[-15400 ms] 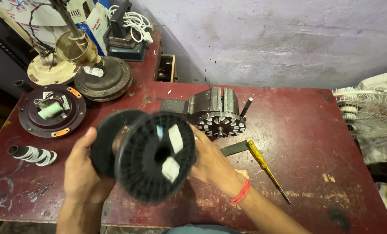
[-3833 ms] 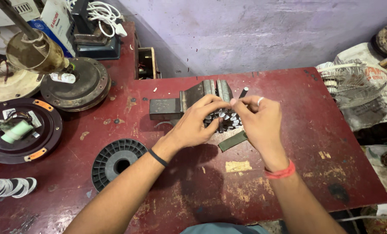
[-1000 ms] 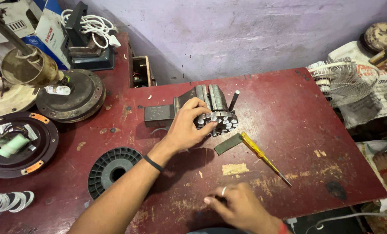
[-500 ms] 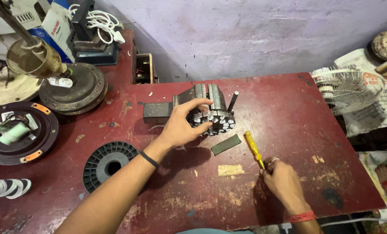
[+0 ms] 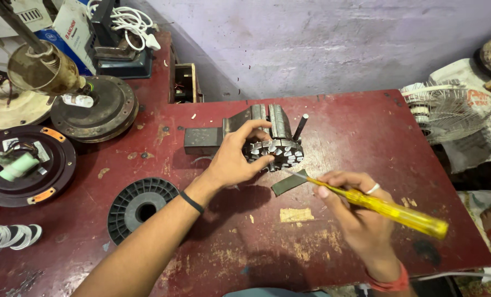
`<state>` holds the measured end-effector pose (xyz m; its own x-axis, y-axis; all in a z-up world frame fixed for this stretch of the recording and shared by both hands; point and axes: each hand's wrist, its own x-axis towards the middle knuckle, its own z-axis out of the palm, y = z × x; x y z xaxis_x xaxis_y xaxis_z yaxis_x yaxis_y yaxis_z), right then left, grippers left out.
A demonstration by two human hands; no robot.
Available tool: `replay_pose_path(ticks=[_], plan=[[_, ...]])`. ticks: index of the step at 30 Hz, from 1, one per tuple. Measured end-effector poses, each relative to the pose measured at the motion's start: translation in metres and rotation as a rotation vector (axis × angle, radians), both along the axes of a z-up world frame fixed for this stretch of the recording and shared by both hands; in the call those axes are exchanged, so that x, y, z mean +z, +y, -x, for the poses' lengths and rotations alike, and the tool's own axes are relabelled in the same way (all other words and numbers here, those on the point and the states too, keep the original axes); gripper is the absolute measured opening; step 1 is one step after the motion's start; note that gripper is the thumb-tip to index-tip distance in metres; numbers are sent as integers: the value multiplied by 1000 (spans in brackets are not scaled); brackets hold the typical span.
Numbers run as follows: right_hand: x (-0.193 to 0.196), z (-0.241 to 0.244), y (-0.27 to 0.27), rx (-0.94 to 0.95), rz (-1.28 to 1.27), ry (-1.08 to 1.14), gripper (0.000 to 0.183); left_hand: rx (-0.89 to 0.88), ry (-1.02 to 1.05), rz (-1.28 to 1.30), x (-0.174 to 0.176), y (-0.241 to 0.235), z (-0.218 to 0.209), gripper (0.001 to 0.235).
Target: The person works on a motor armature clamped in a bench vise, inserting small white insulating pieces into the slots between copper windings. They use a yellow-handled screwdriver to push the pieces into place and occasionally tap them with a hammer. The person also handles a spool of copper wire and a black plastic fan housing.
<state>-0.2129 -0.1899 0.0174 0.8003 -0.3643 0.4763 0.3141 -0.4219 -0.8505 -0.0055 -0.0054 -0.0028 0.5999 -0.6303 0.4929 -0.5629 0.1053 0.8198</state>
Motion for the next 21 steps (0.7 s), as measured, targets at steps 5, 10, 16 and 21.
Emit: replay_pose_path(ticks=[5,10,16,21], plan=[[30,-28,28,-45,139,-62,13,29,-33,-2,2,0,1,55],[48,-40,29,-33,341,-43,16,50,31,-23,0,-1,1,53],[68,-52,27,68,419,55,16,28,53,-15,0,-1,1,55],[79,-67,30,116,424,116,19,22,36,-7,2,-1,0,55]])
